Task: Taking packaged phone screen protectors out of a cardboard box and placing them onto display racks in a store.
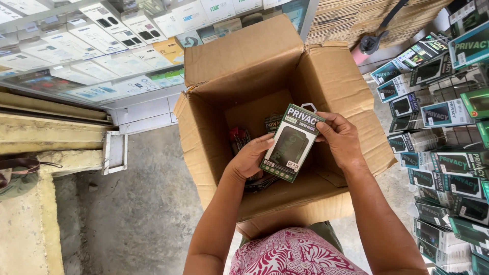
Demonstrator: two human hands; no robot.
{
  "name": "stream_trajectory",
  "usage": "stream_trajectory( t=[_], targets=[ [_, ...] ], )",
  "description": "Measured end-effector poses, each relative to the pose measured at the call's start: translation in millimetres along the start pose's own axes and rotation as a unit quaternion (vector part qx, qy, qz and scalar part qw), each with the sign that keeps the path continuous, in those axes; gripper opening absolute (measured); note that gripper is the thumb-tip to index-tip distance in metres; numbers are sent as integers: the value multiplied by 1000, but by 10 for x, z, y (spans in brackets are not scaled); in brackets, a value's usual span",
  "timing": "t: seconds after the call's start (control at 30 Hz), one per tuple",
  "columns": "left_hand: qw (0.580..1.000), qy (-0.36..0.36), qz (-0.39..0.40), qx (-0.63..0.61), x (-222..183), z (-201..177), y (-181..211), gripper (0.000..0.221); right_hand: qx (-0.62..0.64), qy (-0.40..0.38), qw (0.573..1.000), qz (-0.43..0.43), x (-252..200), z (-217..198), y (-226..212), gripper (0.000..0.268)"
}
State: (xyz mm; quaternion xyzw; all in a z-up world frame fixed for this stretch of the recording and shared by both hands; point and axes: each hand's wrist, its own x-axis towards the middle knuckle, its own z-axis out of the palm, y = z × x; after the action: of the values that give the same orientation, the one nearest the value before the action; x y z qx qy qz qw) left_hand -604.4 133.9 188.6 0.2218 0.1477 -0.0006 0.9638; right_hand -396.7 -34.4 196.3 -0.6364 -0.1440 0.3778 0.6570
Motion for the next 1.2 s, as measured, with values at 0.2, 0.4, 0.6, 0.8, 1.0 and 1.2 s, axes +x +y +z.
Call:
stream_trajectory(
  t=[0.2,0.4,0.6,0.8,1.0,1.2],
  targets=[
    [994,77,17,81,78,-94,-113,45,-9,20,1000,-7,-10,-27,-13,24],
    [967,134,40,212,30,239,-58,45,-32,29,999,-29,-65,-68,-16,19],
    [925,143,105,336,158,333,12,45,-19,54,998,-31,-156,-14,-87,19],
    [869,181,193,419,194,676,75,35,-30,14,999,-23,-239,57,-102,20],
    [784,246,213,529,367,1156,206,20,-18,12,1000,-5,-259,-20,-457,29],
    [712,178,338,589,961,1634,210,16,-52,44,987,-147,-40,-789,-634,24]
  ],
)
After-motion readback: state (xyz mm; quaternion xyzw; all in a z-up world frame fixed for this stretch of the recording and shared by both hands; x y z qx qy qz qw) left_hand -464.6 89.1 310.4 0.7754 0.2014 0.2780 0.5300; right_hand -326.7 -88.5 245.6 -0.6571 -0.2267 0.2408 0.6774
